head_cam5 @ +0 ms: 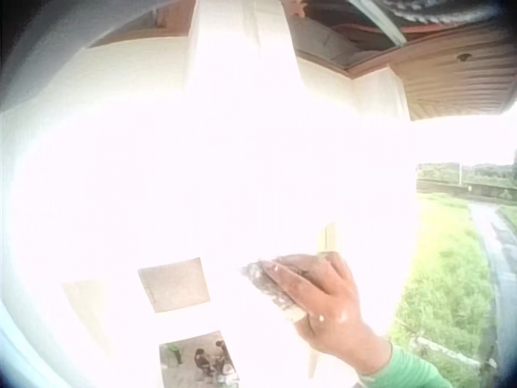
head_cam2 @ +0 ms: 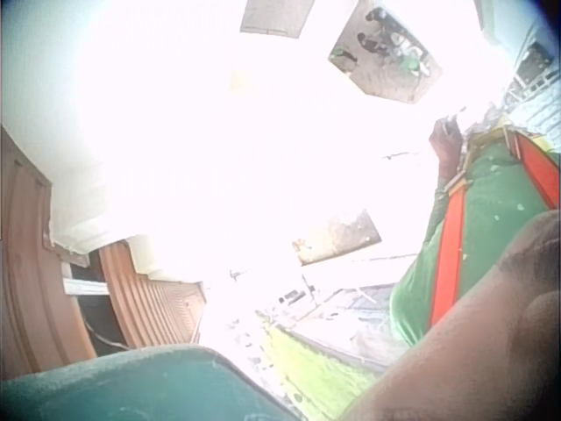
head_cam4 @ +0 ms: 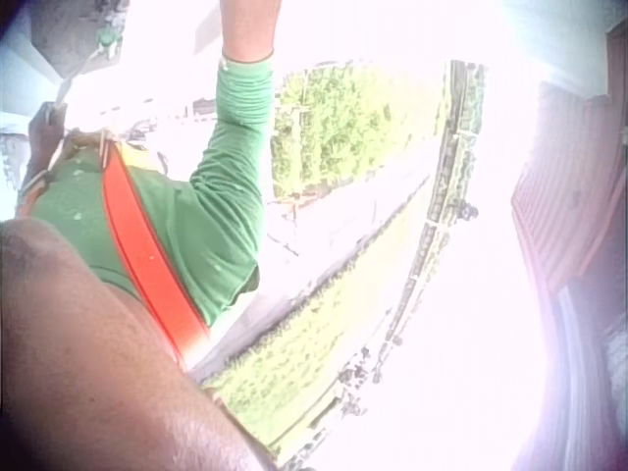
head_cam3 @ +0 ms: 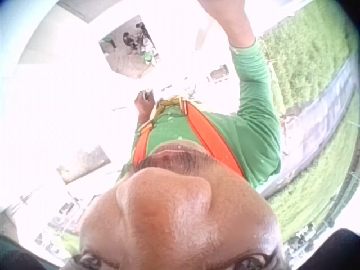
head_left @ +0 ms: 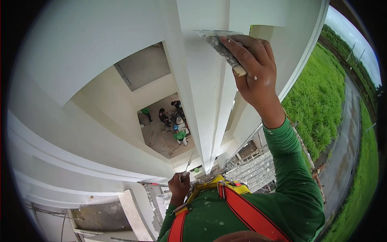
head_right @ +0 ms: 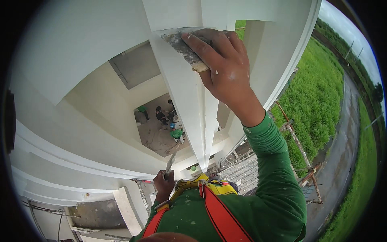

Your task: The person applies plaster to the exterior wall and ceiling of a building using a trowel and a hawk. They scoop plaster from the hawk and spread it onto the wall surface, smoothing it out.

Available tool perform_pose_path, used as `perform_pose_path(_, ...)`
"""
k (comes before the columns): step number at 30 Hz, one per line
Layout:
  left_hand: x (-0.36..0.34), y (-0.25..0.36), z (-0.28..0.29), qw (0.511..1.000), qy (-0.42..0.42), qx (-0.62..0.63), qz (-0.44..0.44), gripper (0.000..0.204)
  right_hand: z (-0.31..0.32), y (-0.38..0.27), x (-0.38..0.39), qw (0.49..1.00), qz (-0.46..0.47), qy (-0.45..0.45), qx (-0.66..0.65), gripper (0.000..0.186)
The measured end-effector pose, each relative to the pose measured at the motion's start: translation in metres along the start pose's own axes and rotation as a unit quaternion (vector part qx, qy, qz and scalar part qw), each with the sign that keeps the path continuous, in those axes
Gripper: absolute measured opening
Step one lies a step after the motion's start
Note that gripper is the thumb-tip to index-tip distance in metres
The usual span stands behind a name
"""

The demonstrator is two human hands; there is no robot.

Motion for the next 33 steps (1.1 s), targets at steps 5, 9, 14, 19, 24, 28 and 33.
perform_pose_path(5, -0.004, 0.009, 0.003, 0.999, 0.03, 0.007, 0.017, 0.024, -0.013, 0.01, -0.093, 0.982, 0.094, 0.088, 0.137, 0.049)
perform_pose_path(9, 0.001, 0.003, 0.009, 0.998, 0.048, -0.007, 0.037, 0.026, -0.02, 0.017, -0.135, 0.968, 0.134, 0.128, 0.171, 0.031)
perform_pose_path(14, 0.027, -0.02, 0.024, 0.992, 0.072, -0.042, 0.096, 0.027, -0.03, 0.004, -0.108, 0.977, 0.129, 0.112, 0.129, 0.031)
perform_pose_path(19, 0.033, -0.021, 0.032, 0.992, 0.069, -0.06, 0.083, 0.028, -0.039, -0.007, -0.056, 0.979, 0.119, 0.043, 0.161, 0.04)
perform_pose_path(24, 0.031, -0.025, 0.036, 0.992, 0.077, -0.04, 0.091, 0.029, -0.082, -0.005, 0.046, 0.99, 0.07, -0.046, 0.115, 0.061)
perform_pose_path(28, 0.026, -0.027, 0.033, 0.99, 0.047, -0.055, 0.124, 0.03, -0.092, -0.02, 0.11, 0.986, 0.053, -0.12, 0.102, 0.058)
perform_pose_path(33, 0.022, -0.029, 0.031, 0.992, 0.046, -0.034, 0.109, 0.031, -0.055, -0.029, 0.097, 0.986, 0.058, -0.132, 0.083, 0.055)
Point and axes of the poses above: each hand's wrist, its own x-axis away from the middle knuckle, its own z-axis out of the back of the hand, y = z × x, the point moved 8 cm from there along -x, towards the middle knuckle, and after that the axes turned 12 degrees about x, right-handed, at the moved point
